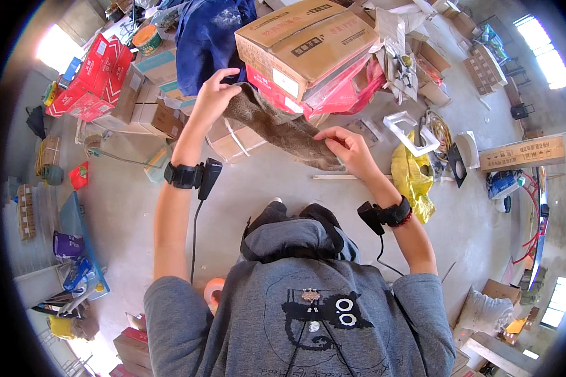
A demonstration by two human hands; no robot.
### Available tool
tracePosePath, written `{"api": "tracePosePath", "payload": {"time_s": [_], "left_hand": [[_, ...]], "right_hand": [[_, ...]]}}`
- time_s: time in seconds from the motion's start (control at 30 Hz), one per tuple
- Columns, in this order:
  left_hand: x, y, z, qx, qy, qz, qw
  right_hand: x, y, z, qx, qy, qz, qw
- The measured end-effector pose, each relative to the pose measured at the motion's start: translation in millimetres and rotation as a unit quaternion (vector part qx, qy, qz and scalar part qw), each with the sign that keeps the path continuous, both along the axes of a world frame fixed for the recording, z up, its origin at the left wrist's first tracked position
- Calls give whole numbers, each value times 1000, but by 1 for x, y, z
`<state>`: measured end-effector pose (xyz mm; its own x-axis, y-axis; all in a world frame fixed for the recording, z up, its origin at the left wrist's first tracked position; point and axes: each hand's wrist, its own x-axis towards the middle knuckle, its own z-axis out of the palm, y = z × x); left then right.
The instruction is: The person wipes the exterior surface of a red cardboard box with a cloth and then places the cloth inside an open brown box.
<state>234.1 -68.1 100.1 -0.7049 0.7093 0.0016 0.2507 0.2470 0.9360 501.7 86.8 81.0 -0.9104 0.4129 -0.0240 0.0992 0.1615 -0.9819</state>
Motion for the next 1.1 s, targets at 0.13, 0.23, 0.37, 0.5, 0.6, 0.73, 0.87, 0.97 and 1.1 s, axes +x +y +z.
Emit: {"api": "tracePosePath", "payload": {"time_s": [0.13, 0.23, 0.37, 0.5, 0.6, 0.73, 0.87, 0.97, 1.1], "left_hand": [[-1, 11, -16, -1, -26, -46, 999], [-2, 20, -23, -27, -36, -57, 997], [8, 40, -72, -3, -72, -106, 992], [27, 56, -209, -58, -83, -97, 990], [60, 49, -218, -206, -98, -319, 920], [96, -5, -174, -160, -215, -403, 875], [123, -16, -178, -47, -265, -299, 916], [135, -7, -169, 22, -277, -310, 909], [137, -2, -160, -23, -195, -333, 922]], "right_hand": [[10, 4, 13, 54, -74, 5, 996], [14, 0, 20, 95, -98, 2, 991], [13, -18, 44, 98, -71, -16, 992], [5, -23, 40, 74, -7, -29, 997], [12, -21, 47, 42, -33, -58, 997], [21, -27, 49, -15, -27, -98, 995], [26, -31, 52, -85, -20, -99, 991], [33, -27, 49, -157, -18, -113, 981], [35, -25, 51, -277, -18, -169, 946]]}}
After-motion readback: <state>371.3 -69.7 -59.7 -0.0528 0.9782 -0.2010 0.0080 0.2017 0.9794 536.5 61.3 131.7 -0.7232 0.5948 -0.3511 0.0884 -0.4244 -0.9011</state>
